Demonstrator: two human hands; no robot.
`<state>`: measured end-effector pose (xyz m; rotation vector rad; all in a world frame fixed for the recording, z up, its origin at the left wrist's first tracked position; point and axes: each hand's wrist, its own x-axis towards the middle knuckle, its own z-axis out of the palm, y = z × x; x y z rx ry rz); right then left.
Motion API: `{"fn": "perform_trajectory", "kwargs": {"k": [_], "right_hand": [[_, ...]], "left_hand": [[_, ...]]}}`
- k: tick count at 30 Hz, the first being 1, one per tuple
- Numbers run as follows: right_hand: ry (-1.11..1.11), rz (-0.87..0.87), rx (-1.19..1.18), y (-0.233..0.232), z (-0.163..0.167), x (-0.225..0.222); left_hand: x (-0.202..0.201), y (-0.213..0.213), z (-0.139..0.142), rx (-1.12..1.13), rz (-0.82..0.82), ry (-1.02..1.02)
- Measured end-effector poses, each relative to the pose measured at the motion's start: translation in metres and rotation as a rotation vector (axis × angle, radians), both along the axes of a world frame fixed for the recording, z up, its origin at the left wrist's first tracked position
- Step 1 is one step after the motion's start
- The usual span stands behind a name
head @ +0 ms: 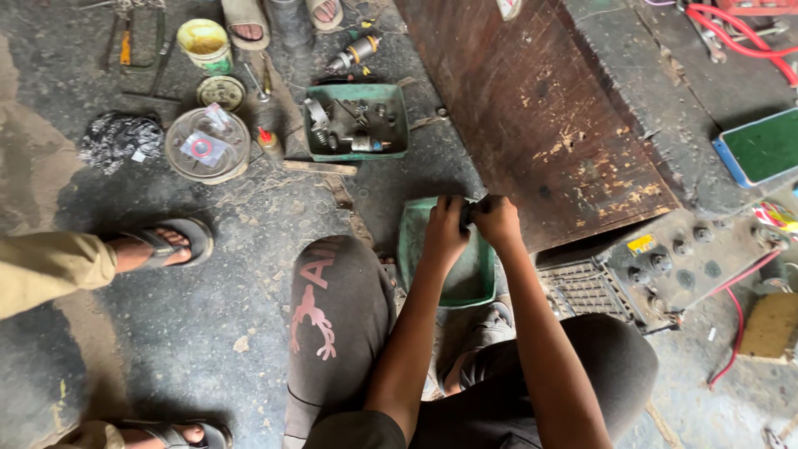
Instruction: The person sits on the workshop floor and uses a screwdriver to unscrew and remove screws from a black plastic vehicle horn assembly, working on it over a green tray on their lap, then repositions the horn and continues driving screws into it.
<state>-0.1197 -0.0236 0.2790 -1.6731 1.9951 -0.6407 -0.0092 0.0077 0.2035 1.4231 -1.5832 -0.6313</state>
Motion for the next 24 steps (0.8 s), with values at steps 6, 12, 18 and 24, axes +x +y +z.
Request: {"fn": "perform_trajectory", "kwargs": {"k": [6,12,18,24], "right_hand": [[-0.002,0.058,-0.068,0.008,0.006,0.002],[0.174,-0.072,-0.009,0.014,0.011,0.005],[0.050,-0.020,-0.017,0.006,-0.017,-0.007],[-0.083,0.086,-0.054,0.005,-0.026,-0.016]], "left_hand": [[0.001,-0.007,0.000,0.026,0.017,0.029],[-0.004,-0.006,-0.002,0.068,-0.017,0.029],[-0.003,0.002,-0.002,-0.047,-0.007,0.030],[0.000,0.001,-0.002,0.034,0.007,0.135]]}}
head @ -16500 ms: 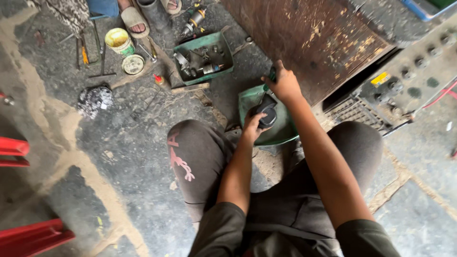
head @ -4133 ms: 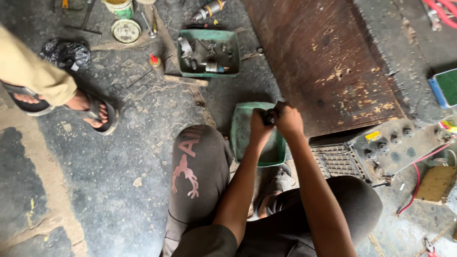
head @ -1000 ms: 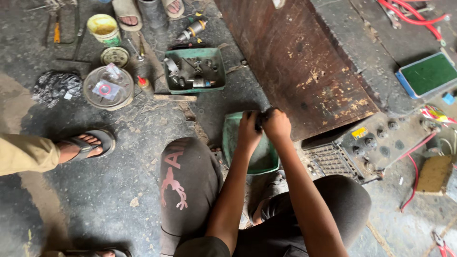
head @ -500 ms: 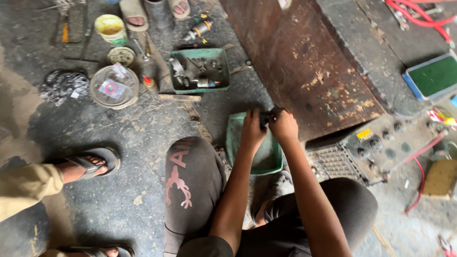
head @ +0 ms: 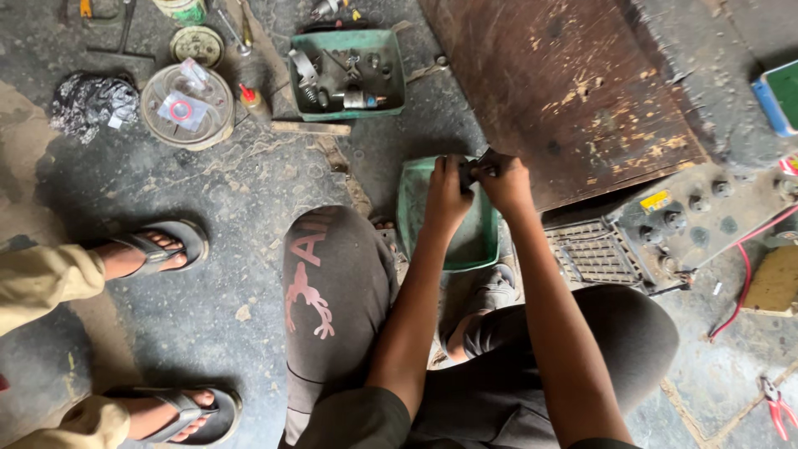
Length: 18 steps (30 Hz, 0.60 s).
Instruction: The person sits on the workshop floor and uses a screwdriver to unscrew and remove screws from a black plastic vehicle horn assembly, working on it over a green tray on their lap, then repositions the horn and continues driving screws into it.
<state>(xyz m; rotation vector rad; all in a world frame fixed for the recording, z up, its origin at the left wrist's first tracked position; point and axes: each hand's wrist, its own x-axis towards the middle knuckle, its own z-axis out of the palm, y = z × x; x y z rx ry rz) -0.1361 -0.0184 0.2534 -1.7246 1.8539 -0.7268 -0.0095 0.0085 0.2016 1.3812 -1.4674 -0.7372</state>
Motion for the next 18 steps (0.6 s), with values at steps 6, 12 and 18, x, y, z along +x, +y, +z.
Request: {"fn": "perform_trajectory", "kwargs": {"k": [6,12,18], "right_hand": [[0.251,-0.114,0.028,0.008,-0.010,0.015],[0.231,-0.009,0.126,-0.007,-0.036,0.016],[0.223,0.058,0.371,-0.013,-0.080,0.017]], "left_hand": [[-0.003,0.002,-0.014,-0.039,0.006,0.030],[-0.004,0.004,-0.050,0.008,0.053,0.089],[-0.012,0.014,-0.094,0.157,0.110,0.065]]}}
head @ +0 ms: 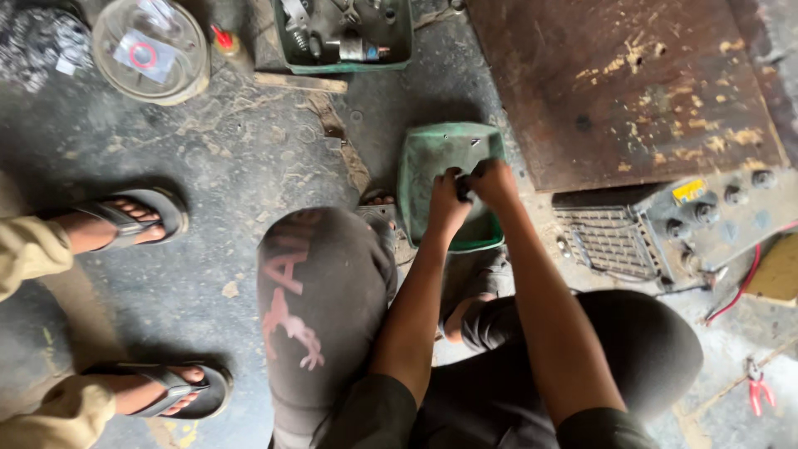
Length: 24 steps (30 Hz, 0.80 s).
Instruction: The person sits on the workshop floor and uses a screwdriver to unscrew and remove screws from a black plastic vehicle horn assembly, working on it over a green tray on their lap, then repositions the horn and continues driving screws into it.
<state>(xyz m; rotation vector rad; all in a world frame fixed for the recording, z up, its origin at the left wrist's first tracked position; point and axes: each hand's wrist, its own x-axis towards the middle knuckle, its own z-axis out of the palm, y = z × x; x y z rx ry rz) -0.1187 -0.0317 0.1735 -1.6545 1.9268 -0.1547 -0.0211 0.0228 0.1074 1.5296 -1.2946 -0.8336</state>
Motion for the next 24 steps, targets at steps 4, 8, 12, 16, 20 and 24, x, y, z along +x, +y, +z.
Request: {"fn": "perform_trajectory", "kwargs": {"k": [4,8,12,16,20,24], "right_hand": [[-0.058,0.057,-0.049,0.001,-0.027,0.007],[-0.028,0.083,-0.047,0.000,-0.037,0.006],[0.183,-0.018,0.148,0.000,-0.039,0.006],[0.148,0.020,0.054,0.011,-0.049,0.005],[0.058,0.052,-0.131,0.018,-0.060,-0.002],[-0.020,0.027,-0.119,0.017,-0.063,-0.011]], "left_hand": [[0.002,0.001,-0.017,0.229,0.009,0.158],[0.000,0.004,-0.025,0.226,0.058,0.239],[-0.004,0.013,-0.030,0.234,0.029,0.135],[-0.005,0.017,-0.039,0.105,0.018,-0.011],[-0.005,0.017,-0.041,0.201,-0.038,-0.073],[-0.006,0.015,-0.036,0.158,-0.043,-0.032]]}}
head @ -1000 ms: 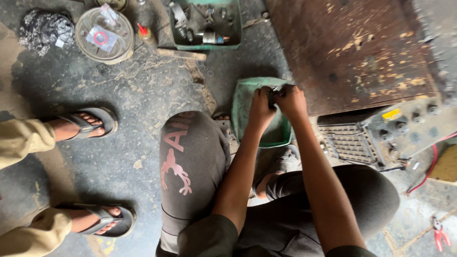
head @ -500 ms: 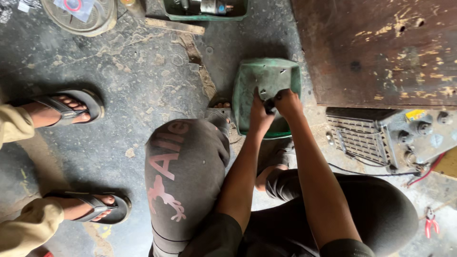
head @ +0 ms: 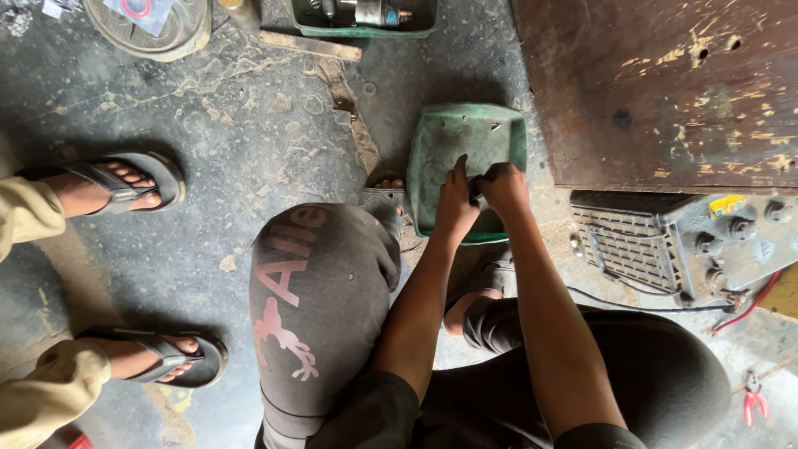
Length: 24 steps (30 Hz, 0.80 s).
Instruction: The person sits on the workshop floor and uses a screwdriver to unscrew and remove screws from a black plastic vehicle horn assembly, working on it over a green tray on their lap, then repositions the horn and continues driving screws into it.
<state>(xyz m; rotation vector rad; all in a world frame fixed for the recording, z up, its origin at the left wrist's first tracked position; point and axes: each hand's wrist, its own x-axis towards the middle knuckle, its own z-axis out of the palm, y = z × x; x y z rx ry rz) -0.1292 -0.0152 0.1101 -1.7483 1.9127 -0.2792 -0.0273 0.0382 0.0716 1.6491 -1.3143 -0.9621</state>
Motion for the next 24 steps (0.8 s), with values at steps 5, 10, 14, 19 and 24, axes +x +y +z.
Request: {"fn": "perform_trajectory", "kwargs": {"k": [5,10,14,19,24], "right_hand": [[-0.094,-0.046,0.067,0.002,0.001,-0.006],[-0.187,-0.040,0.076,0.006,0.006,-0.002],[-0.018,0.015,-0.015,0.001,0.006,0.006],[0.029,0.031,0.127,0.000,0.003,0.008],[0.002,0.084,0.071,0.003,0.003,0.008]], "left_hand": [[0.002,0.000,0.004,0.016,-0.020,0.028],[0.005,-0.001,0.003,0.055,-0.006,0.029],[0.006,-0.002,0.004,0.081,-0.004,0.016],[0.009,0.005,0.008,-0.039,-0.038,-0.098],[0.010,0.007,0.011,0.142,-0.034,-0.102]]}}
